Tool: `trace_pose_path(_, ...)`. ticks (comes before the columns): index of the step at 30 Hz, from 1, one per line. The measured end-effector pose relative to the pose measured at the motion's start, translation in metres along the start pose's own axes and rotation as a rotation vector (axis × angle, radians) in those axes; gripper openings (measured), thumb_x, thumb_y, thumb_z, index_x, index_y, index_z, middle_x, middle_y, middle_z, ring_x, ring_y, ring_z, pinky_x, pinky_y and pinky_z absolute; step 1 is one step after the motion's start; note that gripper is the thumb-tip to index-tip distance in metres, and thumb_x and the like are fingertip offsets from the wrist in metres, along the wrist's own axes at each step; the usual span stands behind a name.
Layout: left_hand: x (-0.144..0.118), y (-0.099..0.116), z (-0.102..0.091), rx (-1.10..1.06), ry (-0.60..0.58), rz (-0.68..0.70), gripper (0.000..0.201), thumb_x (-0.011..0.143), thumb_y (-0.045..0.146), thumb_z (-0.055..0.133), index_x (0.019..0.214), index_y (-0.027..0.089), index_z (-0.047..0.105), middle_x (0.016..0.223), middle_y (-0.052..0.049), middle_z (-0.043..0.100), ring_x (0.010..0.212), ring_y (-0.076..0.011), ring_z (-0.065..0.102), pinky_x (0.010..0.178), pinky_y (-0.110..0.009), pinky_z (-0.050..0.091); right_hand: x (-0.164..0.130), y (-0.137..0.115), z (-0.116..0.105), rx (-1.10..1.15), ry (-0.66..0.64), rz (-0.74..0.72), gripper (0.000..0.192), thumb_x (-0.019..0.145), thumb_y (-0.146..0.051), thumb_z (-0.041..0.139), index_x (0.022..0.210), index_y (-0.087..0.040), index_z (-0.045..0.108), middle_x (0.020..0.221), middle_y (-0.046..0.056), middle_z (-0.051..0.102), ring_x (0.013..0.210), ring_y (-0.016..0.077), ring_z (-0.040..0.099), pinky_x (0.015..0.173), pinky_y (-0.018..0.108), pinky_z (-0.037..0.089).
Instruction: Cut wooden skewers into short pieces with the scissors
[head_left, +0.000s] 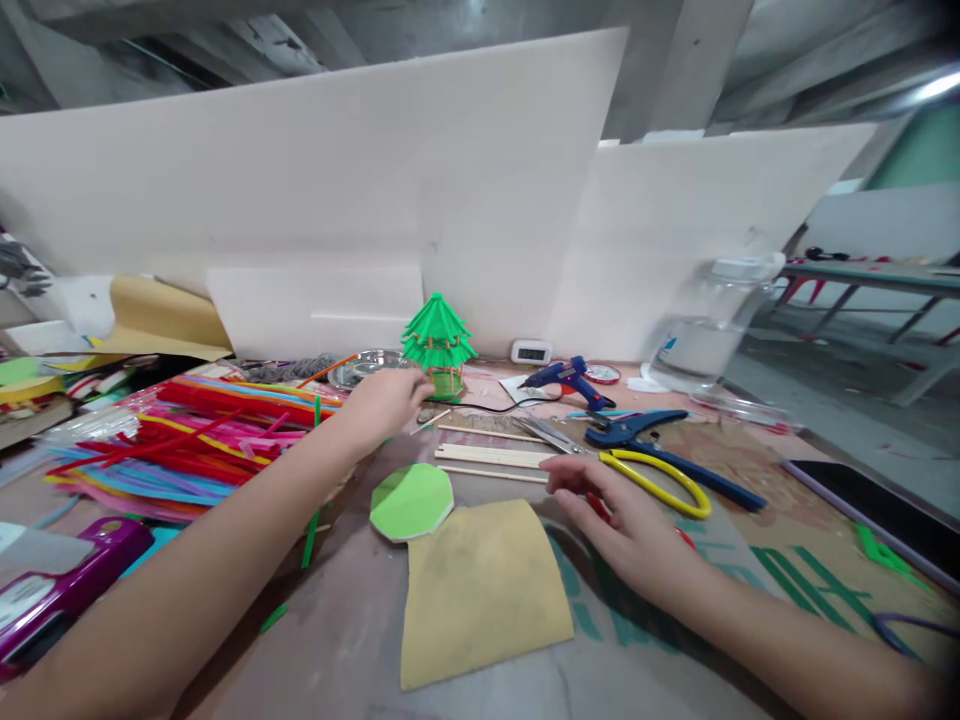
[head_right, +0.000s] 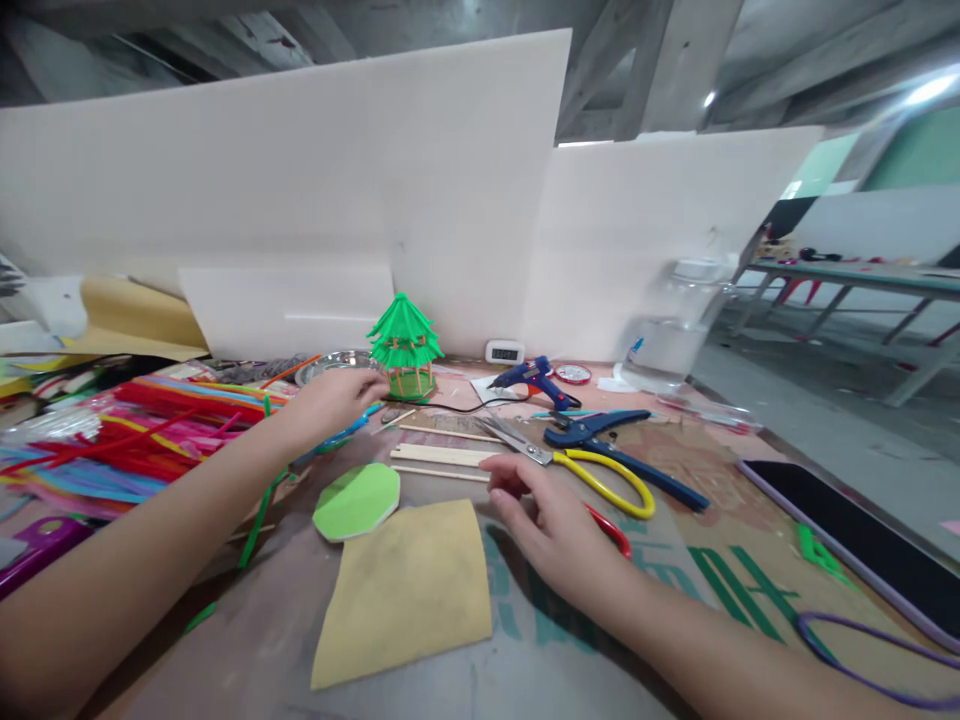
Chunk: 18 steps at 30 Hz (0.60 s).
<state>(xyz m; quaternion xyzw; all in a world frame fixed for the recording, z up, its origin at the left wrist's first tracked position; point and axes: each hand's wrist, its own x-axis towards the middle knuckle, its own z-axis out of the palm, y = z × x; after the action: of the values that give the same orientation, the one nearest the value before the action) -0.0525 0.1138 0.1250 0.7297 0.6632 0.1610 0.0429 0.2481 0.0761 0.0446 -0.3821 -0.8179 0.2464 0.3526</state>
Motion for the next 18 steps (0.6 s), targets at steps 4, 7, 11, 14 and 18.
trace_pose_path(4, -0.017, 0.038, -0.007, -0.338, -0.039, 0.142, 0.048, 0.105, 0.040, 0.025, 0.146, 0.022, 0.044, 0.094, -0.003, 0.069, 0.073, -0.0133, 0.060, 0.063, -0.023, 0.045, 0.002, -0.008, -0.004, 0.004, 0.015, 0.002, 0.027, 0.099, -0.035, 0.050, 0.116, -0.020, 0.065, 0.101, 0.010, 0.074, 0.091, 0.0225, 0.070, 0.078, 0.037, 0.057)
trace_pose_path(7, -0.040, 0.070, 0.006, -1.164, -0.301, 0.272, 0.053, 0.098, 0.026, 0.046, 0.150, 0.019, 0.038, 0.086, -0.002, 0.067, 0.062, -0.0095, 0.050, 0.059, -0.021, 0.039, 0.002, -0.023, -0.010, 0.028, -0.050, -0.035, 0.029, 0.098, -0.036, 0.053, 0.117, -0.021, 0.069, 0.106, 0.009, 0.076, 0.098, 0.0235, 0.071, 0.087, 0.038, 0.056)
trace_pose_path(11, -0.067, 0.096, 0.031, -1.510, -0.478, 0.421, 0.059, 0.099, 0.030, 0.057, 0.153, 0.027, 0.035, 0.111, -0.009, 0.072, 0.089, -0.0147, 0.065, 0.075, -0.024, 0.047, -0.004, -0.046, -0.010, 0.096, -0.183, -0.114, 0.021, 0.095, -0.032, 0.057, 0.104, -0.021, 0.073, 0.105, 0.006, 0.075, 0.096, 0.0221, 0.071, 0.086, 0.035, 0.056)
trace_pose_path(14, -0.077, 0.102, 0.043, -1.500, -0.541, 0.434, 0.060, 0.101, 0.038, 0.054, 0.156, 0.031, 0.029, 0.129, -0.012, 0.068, 0.113, -0.0211, 0.065, 0.080, -0.026, 0.050, -0.008, -0.051, -0.005, 0.157, -0.206, -0.078, 0.016, 0.094, -0.029, 0.059, 0.092, -0.021, 0.072, 0.096, 0.004, 0.075, 0.091, 0.0200, 0.070, 0.082, 0.033, 0.056)
trace_pose_path(18, -0.079, 0.102, 0.042, -1.401, -0.468, 0.436, 0.064, 0.099, 0.040, 0.058, 0.155, 0.031, 0.030, 0.135, -0.011, 0.066, 0.124, -0.0222, 0.061, 0.094, -0.031, 0.049, -0.009, -0.041, 0.000, 0.236, -0.160, -0.063, 0.019, 0.094, -0.028, 0.058, 0.084, -0.018, 0.070, 0.086, 0.005, 0.073, 0.083, 0.0188, 0.067, 0.075, 0.031, 0.055)
